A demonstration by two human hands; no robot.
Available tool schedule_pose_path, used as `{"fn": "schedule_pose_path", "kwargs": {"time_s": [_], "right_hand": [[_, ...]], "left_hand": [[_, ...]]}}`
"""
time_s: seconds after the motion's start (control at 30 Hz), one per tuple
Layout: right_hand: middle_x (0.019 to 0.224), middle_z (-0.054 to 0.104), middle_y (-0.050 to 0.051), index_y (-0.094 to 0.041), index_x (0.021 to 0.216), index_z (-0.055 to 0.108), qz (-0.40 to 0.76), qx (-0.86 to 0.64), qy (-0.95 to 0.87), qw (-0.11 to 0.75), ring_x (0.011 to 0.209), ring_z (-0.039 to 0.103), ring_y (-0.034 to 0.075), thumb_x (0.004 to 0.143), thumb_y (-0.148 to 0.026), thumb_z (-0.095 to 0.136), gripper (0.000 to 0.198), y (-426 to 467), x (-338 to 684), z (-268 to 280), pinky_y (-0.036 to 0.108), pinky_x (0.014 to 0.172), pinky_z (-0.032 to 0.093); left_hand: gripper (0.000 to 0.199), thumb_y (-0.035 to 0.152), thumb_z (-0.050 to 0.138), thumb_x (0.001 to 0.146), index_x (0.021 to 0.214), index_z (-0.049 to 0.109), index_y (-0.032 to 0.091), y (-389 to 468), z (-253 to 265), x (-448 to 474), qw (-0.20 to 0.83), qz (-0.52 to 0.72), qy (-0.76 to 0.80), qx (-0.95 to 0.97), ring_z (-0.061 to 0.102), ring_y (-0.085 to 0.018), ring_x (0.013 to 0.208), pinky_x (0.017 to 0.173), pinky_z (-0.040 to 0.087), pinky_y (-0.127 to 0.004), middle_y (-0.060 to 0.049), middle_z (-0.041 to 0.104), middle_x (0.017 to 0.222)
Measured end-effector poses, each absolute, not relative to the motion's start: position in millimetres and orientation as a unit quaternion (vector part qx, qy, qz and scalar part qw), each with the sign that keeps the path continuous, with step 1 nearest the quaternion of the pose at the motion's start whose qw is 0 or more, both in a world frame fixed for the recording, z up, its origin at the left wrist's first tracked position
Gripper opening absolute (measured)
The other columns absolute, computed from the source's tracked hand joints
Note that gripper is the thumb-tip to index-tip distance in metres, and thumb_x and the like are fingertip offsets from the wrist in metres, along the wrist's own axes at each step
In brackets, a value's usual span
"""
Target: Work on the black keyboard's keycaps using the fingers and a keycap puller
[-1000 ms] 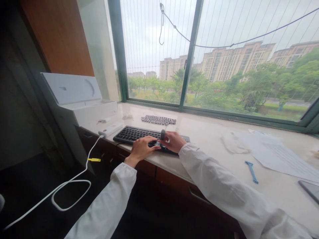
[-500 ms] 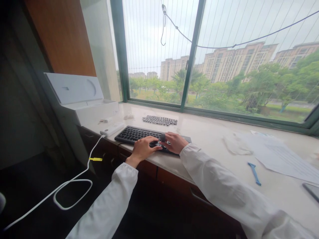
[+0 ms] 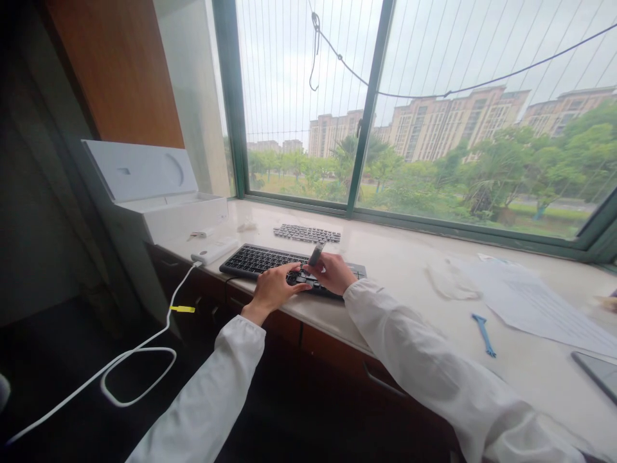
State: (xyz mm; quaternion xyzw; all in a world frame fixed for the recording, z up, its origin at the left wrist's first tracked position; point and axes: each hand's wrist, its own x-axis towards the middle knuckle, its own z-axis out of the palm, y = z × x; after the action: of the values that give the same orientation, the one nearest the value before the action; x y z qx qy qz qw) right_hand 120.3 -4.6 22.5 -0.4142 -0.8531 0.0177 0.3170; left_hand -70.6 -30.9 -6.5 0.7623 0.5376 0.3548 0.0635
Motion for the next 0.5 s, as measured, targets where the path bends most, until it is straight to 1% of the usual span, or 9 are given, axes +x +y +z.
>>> {"fn": "schedule_pose_path", "kwargs": {"time_s": [0.13,0.23,0.37,0.43,0.5], "right_hand": [[0.069,0.061,0.004,-0.018,0.077,0.059,-0.011,-0.431,-0.853,0.293,0.060,0.052,0.014,0.086,-0.049,0.047,0.034,3,105,24,0.025,0.058,0.036],[0.064,0.060,0.003,-0.018,0.075,0.057,-0.037,-0.489,-0.821,0.291,0.057,0.052,0.015,0.085,-0.047,0.048,0.032,12,94,27,0.025,0.055,0.033],[0.066,0.063,0.002,-0.019,0.078,0.057,-0.032,-0.518,-0.806,0.285,0.058,0.054,0.015,0.083,-0.035,0.051,0.018,16,80,31,0.025,0.056,0.032],[0.067,0.064,0.002,-0.020,0.080,0.058,-0.026,-0.519,-0.808,0.278,0.059,0.056,0.016,0.083,-0.035,0.051,0.017,16,77,32,0.025,0.057,0.033],[0.068,0.065,0.003,-0.020,0.084,0.058,-0.022,-0.521,-0.809,0.272,0.061,0.057,0.017,0.084,-0.040,0.050,0.021,15,75,32,0.026,0.057,0.033]], "left_hand": [[0.062,0.069,0.061,0.065,0.117,0.059,0.035,-30,-7,-71,0.068,0.358,0.532,0.764,0.062,-0.024,0.098,0.081,0.045,-0.032,-0.001,0.067,0.109],[0.065,0.069,0.064,0.062,0.116,0.061,0.033,-32,-5,-70,0.074,0.355,0.549,0.753,0.062,-0.025,0.099,0.082,0.045,-0.032,-0.002,0.068,0.109],[0.068,0.069,0.066,0.059,0.115,0.061,0.030,-36,-4,-67,0.074,0.369,0.561,0.737,0.061,-0.026,0.101,0.082,0.045,-0.032,-0.005,0.067,0.110],[0.069,0.069,0.066,0.059,0.114,0.061,0.029,-37,-4,-66,0.073,0.378,0.565,0.730,0.061,-0.026,0.100,0.081,0.045,-0.032,-0.006,0.067,0.109],[0.068,0.069,0.066,0.058,0.113,0.061,0.028,-37,-6,-66,0.074,0.382,0.569,0.725,0.062,-0.027,0.099,0.080,0.045,-0.032,-0.007,0.067,0.109]]}}
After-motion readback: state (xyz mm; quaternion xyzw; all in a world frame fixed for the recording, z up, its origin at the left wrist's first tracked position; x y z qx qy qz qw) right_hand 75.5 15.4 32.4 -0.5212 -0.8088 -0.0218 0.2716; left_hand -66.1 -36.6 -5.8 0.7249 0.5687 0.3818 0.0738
